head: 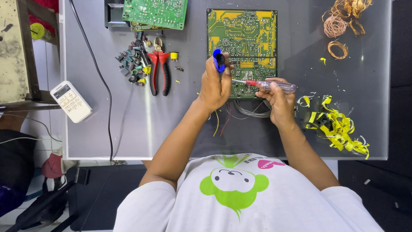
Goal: Using a soldering iron and a desoldering pump to remove solder from components on a printed circuit board.
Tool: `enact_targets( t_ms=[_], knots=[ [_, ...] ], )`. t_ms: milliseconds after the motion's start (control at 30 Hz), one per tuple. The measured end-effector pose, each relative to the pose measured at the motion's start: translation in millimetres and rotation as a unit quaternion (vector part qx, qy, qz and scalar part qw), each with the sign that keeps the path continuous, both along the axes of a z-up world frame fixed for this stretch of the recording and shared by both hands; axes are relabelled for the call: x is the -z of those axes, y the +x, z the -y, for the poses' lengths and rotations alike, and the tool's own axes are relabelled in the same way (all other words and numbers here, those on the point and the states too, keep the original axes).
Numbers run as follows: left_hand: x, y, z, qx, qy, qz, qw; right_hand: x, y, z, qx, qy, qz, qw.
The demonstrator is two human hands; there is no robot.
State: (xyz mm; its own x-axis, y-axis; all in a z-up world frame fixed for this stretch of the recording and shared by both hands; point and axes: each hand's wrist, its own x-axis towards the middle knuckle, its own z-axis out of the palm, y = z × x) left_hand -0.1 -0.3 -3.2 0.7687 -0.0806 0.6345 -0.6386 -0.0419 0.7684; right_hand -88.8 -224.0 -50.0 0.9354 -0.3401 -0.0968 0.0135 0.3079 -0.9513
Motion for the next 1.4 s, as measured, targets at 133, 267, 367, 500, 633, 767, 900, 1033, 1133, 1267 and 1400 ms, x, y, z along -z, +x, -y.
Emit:
enact_targets(
  t_ms=[133, 267, 367, 500, 633, 767, 900, 1033, 1133, 1267, 1400],
  knots=[
    [-1, 1, -7, 0.008, -0.020, -0.008, 1.000, 1, 0, 0, -0.002, 0.000, 0.003, 1.000],
    [3, 7, -22, 0.048, -0.144, -0.098, 0.984, 2, 0, 1, 0.000, -0.002, 0.002, 1.000],
    [-13, 14, -34, 0.063, -0.230, -0.143, 0.961, 3, 0, 1, -0.001, -0.002, 0.003, 1.000],
    [-27, 20, -47, 0.063, -0.291, -0.178, 0.938, 3, 0, 0, 0.007, 0.001, -0.005, 1.000],
    [-32, 25, -48, 0.041, -0.330, -0.208, 0.920, -3, 0, 0, 0.007, 0.001, -0.015, 1.000],
    [-52, 19, -46, -0.011, -0.344, -0.204, 0.916, -12, 0, -1, -0.006, -0.017, -0.027, 0.999],
    [-58, 17, -45, -0.009, -0.347, -0.196, 0.917, -20, -1, -3, -0.016, -0.036, -0.041, 0.998],
    [-59, 17, -39, -0.025, -0.351, -0.208, 0.912, -21, -1, -4, -0.014, -0.038, -0.047, 0.998],
    [-50, 19, -32, -0.008, -0.383, -0.202, 0.901, -19, 0, -3, -0.012, -0.042, -0.048, 0.998],
    [-36, 17, -24, 0.010, -0.390, -0.220, 0.894, -21, -1, -5, -0.015, -0.046, -0.047, 0.998],
    [-26, 18, -18, 0.002, -0.355, -0.228, 0.907, -20, -1, -5, -0.009, -0.060, -0.047, 0.997]
  ],
)
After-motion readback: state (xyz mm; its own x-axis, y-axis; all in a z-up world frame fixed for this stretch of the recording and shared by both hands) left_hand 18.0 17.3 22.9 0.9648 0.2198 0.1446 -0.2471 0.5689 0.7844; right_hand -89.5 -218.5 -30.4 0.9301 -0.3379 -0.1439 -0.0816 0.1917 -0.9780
